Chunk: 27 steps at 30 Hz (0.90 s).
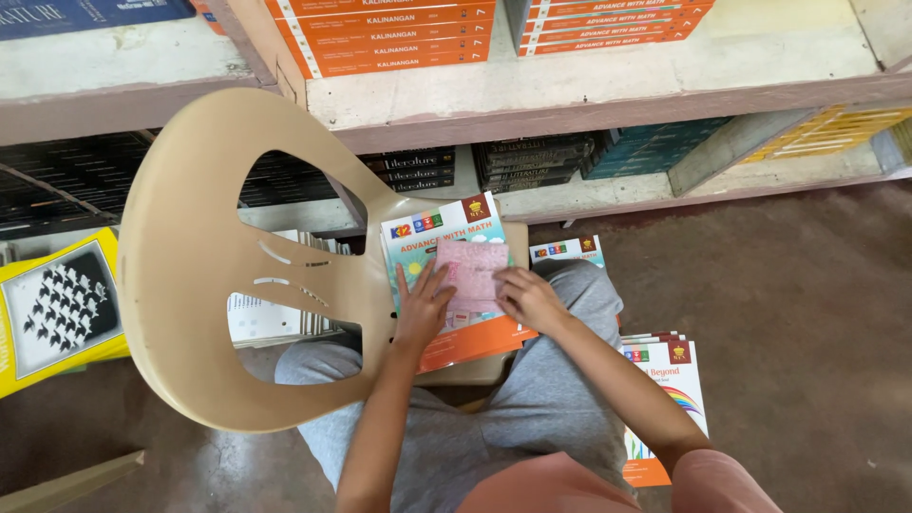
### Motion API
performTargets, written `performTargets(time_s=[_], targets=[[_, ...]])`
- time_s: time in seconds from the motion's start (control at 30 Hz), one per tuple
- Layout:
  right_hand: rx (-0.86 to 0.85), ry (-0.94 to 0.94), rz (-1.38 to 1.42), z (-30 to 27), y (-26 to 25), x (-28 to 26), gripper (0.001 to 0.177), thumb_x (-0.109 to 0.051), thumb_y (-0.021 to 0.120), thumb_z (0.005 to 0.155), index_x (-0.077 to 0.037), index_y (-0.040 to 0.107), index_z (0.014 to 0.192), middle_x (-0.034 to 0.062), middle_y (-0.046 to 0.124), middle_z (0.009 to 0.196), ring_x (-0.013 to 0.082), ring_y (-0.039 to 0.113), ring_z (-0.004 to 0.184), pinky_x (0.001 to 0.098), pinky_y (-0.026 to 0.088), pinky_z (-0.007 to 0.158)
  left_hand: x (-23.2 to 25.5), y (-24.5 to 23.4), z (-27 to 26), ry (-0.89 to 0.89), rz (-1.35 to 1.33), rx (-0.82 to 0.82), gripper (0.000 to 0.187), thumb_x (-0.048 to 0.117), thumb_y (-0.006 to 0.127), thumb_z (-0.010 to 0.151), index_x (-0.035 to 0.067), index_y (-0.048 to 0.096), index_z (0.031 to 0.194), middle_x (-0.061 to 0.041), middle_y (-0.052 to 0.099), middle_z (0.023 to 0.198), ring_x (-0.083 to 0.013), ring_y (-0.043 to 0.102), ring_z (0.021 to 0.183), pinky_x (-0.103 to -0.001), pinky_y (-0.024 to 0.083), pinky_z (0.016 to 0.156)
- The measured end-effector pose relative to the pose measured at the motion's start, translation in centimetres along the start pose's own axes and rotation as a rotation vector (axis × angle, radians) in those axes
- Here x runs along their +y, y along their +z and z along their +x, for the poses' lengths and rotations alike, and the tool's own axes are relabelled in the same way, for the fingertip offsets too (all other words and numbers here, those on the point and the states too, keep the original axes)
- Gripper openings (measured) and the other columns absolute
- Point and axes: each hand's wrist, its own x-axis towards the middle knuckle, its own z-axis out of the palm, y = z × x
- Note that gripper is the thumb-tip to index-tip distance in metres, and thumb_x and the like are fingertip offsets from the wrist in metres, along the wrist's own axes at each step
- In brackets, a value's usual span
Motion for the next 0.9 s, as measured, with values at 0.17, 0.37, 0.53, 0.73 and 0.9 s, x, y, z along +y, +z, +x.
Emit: performTargets(time_s=[0.17, 0.37, 0.53, 0.73, 0.9], targets=[[-0.070, -0.113, -0.074, 0.6, -1.6, -1.5, 0.025, -0.028, 0.071, 0.091, -0.008, 0.069, 0.106, 0.0109, 0.068, 0.118, 0.0309, 0.063, 0.116, 0.0420, 0.054, 0.087, -0.8, 0.9, -1.0, 0.057, 0.048, -0.033, 0.015, 0.026, 0.074, 0.088, 0.021, 0.074, 0.102, 0.001, 0.066, 0.136, -0.0251, 0.050, 0.140, -0.074, 0.007, 0.120], [0.101, -0.161, -0.084, 1.9, -2.1, -2.0, 0.015, -0.025, 0.069, 0.095, -0.012, 0.070, 0.087, 0.0052, 0.070, 0.100, 0.0258, 0.068, 0.100, 0.0376, 0.054, 0.077, -0.3, -1.0, 1.4, 0.265, 0.109, 0.134, 0.007, 0.018, 0.065, 0.094, 0.015, 0.071, 0.092, -0.004, 0.072, 0.118, -0.0228, 0.063, 0.124, -0.065, 0.025, 0.121], [0.114, -0.228, -0.067, 0.8, -0.7, -1.4, 0.014, -0.023, 0.072, 0.089, -0.009, 0.071, 0.086, 0.0098, 0.071, 0.101, 0.0298, 0.068, 0.100, 0.0422, 0.054, 0.080, 0.1, -2.0, -0.1, 0.313, 0.092, 0.113, 0.008, 0.018, 0.064, 0.094, 0.015, 0.071, 0.094, -0.006, 0.071, 0.122, -0.0245, 0.063, 0.125, -0.061, 0.035, 0.117], [0.080, -0.187, -0.075, 2.3, -0.1, -2.9, 0.026, -0.036, 0.072, 0.090, -0.011, 0.074, 0.087, 0.0110, 0.072, 0.104, 0.0295, 0.067, 0.101, 0.0485, 0.048, 0.096, -0.2, -2.0, -2.4, 0.211, 0.026, -0.027, 0.024, 0.029, 0.063, 0.095, 0.015, 0.071, 0.113, -0.010, 0.066, 0.130, -0.0280, 0.056, 0.133, -0.053, 0.036, 0.118], [0.058, -0.043, -0.190, 6.0, 2.9, -4.5, 0.053, -0.047, 0.065, 0.094, -0.010, 0.063, 0.132, 0.0158, 0.055, 0.146, 0.0356, 0.049, 0.137, 0.0538, 0.035, 0.113, -0.6, -2.8, -2.9, -0.106, 0.059, -0.027, 0.049, 0.031, 0.051, 0.104, -0.005, 0.054, 0.137, -0.029, 0.052, 0.143, -0.0414, 0.047, 0.138, -0.052, 0.034, 0.118]])
